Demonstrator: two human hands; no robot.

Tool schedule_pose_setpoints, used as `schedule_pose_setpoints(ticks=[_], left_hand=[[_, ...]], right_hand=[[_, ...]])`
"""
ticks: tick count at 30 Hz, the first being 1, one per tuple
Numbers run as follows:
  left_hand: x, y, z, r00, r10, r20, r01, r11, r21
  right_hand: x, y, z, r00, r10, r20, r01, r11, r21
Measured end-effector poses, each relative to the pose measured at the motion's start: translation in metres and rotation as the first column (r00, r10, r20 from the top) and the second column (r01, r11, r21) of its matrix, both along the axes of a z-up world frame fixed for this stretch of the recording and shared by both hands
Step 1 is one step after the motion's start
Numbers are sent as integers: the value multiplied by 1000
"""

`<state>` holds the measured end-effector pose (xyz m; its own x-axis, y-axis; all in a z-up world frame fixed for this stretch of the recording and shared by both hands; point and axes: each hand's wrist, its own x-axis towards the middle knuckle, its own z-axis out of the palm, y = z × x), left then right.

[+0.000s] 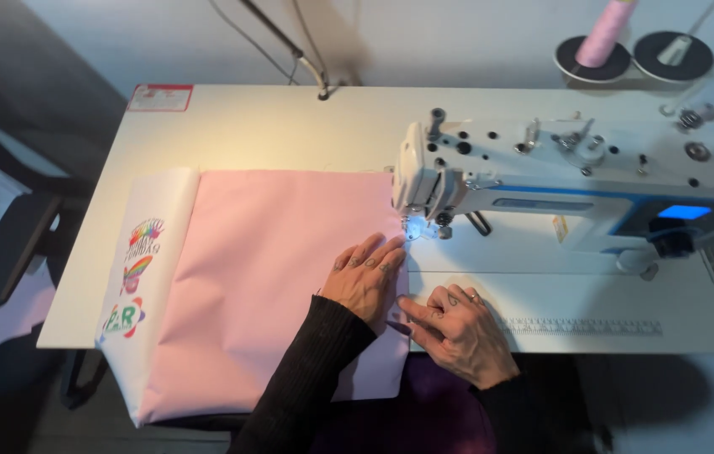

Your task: Sewing the edges of a pink and black bag using an industrial sewing machine.

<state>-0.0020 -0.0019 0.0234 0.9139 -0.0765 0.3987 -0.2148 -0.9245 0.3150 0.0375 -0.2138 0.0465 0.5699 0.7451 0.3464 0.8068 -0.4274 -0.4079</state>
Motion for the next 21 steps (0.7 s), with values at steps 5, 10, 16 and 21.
schedule_pose_setpoints(ticks=[5,10,16,21], left_hand=[[6,5,-7,998,9,-55,-9,1000,10],[6,3,-13,992,20,-123,-19,1000,10],[13,4,-36,979,59,-196,-58,998,9],[9,1,-33,984,76,-163,-81,996,-28]], right_hand=[[8,0,-6,988,76,136,-87,993,81],[9,-5,-19,982,96,160,-106,993,55],[11,-4,-20,988,138,68,-143,986,82],[11,-8,-31,975,196,107,-208,972,112]])
